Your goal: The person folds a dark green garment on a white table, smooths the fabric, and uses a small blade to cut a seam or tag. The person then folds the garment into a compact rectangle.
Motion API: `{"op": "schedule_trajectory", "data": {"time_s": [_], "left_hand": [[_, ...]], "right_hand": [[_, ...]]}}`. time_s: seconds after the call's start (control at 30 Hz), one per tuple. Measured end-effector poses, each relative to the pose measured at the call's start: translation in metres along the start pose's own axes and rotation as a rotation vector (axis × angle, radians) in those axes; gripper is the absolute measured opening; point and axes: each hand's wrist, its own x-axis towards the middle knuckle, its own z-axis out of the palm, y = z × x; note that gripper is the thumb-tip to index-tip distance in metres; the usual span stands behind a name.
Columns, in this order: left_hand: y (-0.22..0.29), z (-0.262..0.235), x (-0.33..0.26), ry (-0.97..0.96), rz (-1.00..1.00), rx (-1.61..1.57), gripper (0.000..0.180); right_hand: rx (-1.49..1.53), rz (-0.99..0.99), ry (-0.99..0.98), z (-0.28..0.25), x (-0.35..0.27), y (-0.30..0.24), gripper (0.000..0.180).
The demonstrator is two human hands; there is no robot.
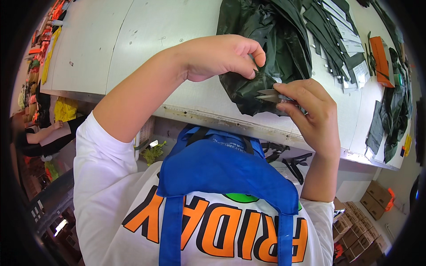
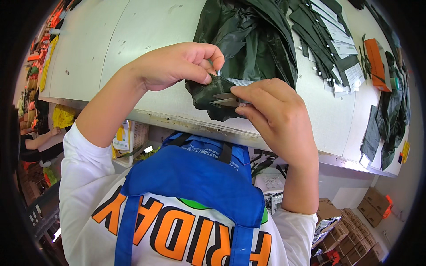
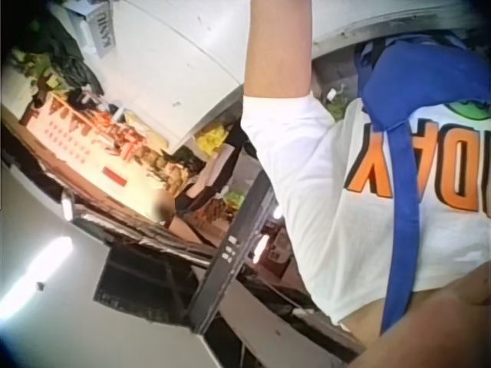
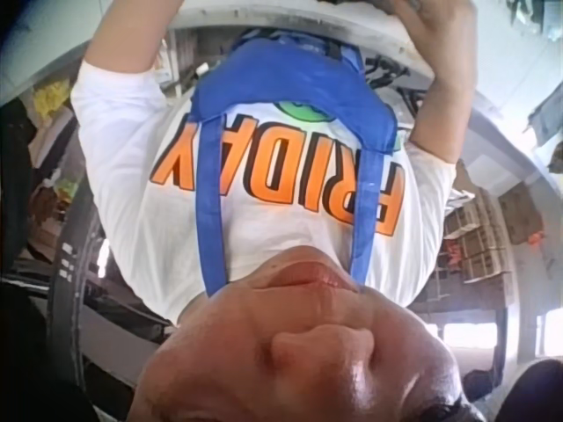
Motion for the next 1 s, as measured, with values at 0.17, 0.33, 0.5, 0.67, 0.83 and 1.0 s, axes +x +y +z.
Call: {"op": "schedule_trajectory", "data": {"time_s": [0.17, 0.33, 0.5, 0.67, 0.83, 1.0], "left_hand": [[0.0, 0.001, 0.001, 0.009, -0.001, -0.044, 0.021], [0.0, 0.002, 0.001, 0.017, -0.006, -0.041, 0.02], [-0.002, 0.001, 0.0, 0.015, -0.007, -0.042, 0.019], [-0.015, 0.004, -0.001, 0.008, 0.017, -0.078, 0.017], [-0.064, 0.052, 0.024, 0.012, 0.077, -0.036, 0.019], [-0.111, 0.145, 0.048, -0.665, 0.328, 0.177, 0.036]], "right_hand": [[-0.012, -0.004, 0.011, 0.0, 0.002, 0.0, 0.023], [-0.024, -0.011, 0.028, 0.003, 0.0, 0.002, 0.022], [0.193, 0.109, 0.034, 0.005, -0.004, 0.007, 0.024], [0.669, 0.408, 0.255, 0.009, -0.007, 0.03, 0.033], [0.696, 0.491, 0.312, 0.024, 0.006, 0.056, 0.032], [-0.019, 0.59, -0.001, 0.084, 0.014, 0.085, 0.074]]}}
